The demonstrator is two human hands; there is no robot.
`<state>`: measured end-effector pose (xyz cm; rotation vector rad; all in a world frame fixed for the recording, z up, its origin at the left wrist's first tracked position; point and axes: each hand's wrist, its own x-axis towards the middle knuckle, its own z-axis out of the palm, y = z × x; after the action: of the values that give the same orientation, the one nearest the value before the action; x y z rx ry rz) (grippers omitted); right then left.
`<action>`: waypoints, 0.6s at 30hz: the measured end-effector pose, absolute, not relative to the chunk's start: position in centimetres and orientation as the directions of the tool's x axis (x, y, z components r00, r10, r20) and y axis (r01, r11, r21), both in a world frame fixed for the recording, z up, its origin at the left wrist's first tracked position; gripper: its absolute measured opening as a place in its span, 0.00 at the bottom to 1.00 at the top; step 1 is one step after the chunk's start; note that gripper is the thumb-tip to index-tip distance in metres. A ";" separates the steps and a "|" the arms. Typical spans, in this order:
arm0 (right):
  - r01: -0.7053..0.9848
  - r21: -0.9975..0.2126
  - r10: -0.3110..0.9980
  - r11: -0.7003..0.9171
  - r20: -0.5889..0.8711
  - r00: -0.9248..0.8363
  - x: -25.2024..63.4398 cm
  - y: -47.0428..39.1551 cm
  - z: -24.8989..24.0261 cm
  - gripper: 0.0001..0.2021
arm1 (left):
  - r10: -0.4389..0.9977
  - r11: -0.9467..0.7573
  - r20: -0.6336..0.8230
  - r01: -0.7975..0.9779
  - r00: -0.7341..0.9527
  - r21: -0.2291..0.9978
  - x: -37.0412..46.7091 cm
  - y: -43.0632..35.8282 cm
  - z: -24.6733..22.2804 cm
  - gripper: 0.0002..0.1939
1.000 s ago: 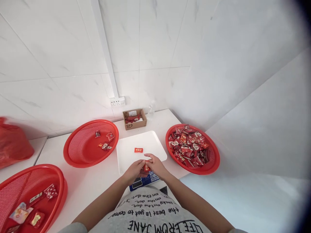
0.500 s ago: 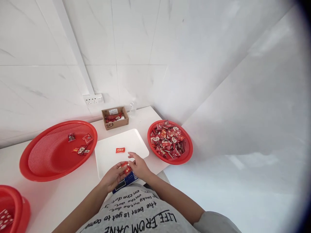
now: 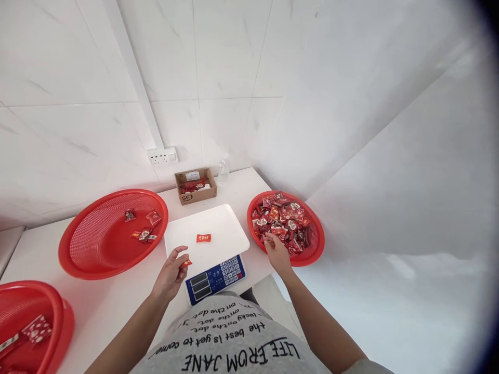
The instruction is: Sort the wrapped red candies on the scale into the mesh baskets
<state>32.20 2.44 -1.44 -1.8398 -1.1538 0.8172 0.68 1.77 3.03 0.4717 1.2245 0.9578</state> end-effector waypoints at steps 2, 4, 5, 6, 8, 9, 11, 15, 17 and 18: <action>0.454 -0.822 0.892 -0.343 -0.133 0.432 34.2 2.9 -1.9 0.18 | 0.829 0.520 -0.559 -0.372 0.003 0.769 0.5 1.9 3.2 0.19; 0.507 -0.739 0.867 -0.443 -0.208 0.454 36.0 3.4 -2.5 0.18 | 0.827 0.518 -0.562 -0.381 -0.008 0.766 0.7 1.9 3.3 0.18; 0.535 -0.693 0.856 -0.484 -0.248 0.453 36.8 3.7 -2.9 0.18 | 0.821 0.526 -0.571 -0.383 -0.003 0.759 0.9 1.9 3.3 0.17; 0.562 -0.650 0.849 -0.512 -0.284 0.445 37.5 4.0 -3.2 0.18 | 0.812 0.541 -0.583 -0.382 0.009 0.749 1.1 1.9 3.3 0.17; 0.598 -0.589 0.838 -0.543 -0.342 0.424 38.6 4.5 -3.9 0.17 | 0.795 0.578 -0.603 -0.379 0.064 0.722 1.6 1.7 3.2 0.16; 0.606 -0.574 0.835 -0.550 -0.365 0.412 38.9 4.8 -4.2 0.17 | 0.785 0.599 -0.611 -0.376 0.101 0.707 1.8 1.7 3.1 0.16; 0.618 -0.555 0.829 -0.557 -0.408 0.381 39.3 5.2 -4.7 0.16 | 0.765 0.633 -0.621 -0.372 0.171 0.679 2.1 1.7 3.0 0.16; 0.644 -0.549 0.835 -0.533 -0.463 0.297 38.9 5.9 -5.4 0.10 | 0.755 0.641 -0.631 -0.401 0.178 0.654 2.4 2.0 3.2 0.14; 0.651 -0.563 0.848 -0.509 -0.457 0.269 38.6 6.1 -5.5 0.06 | 0.756 0.634 -0.633 -0.422 0.163 0.648 2.5 2.1 3.3 0.11; 0.652 -0.569 0.853 -0.501 -0.450 0.264 38.5 6.2 -5.5 0.05 | 0.754 0.635 -0.636 -0.428 0.162 0.643 2.6 2.1 3.3 0.10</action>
<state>38.46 6.17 -5.53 -2.2680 -1.3911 1.0727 2.56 2.15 3.33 0.3494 1.1200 0.8676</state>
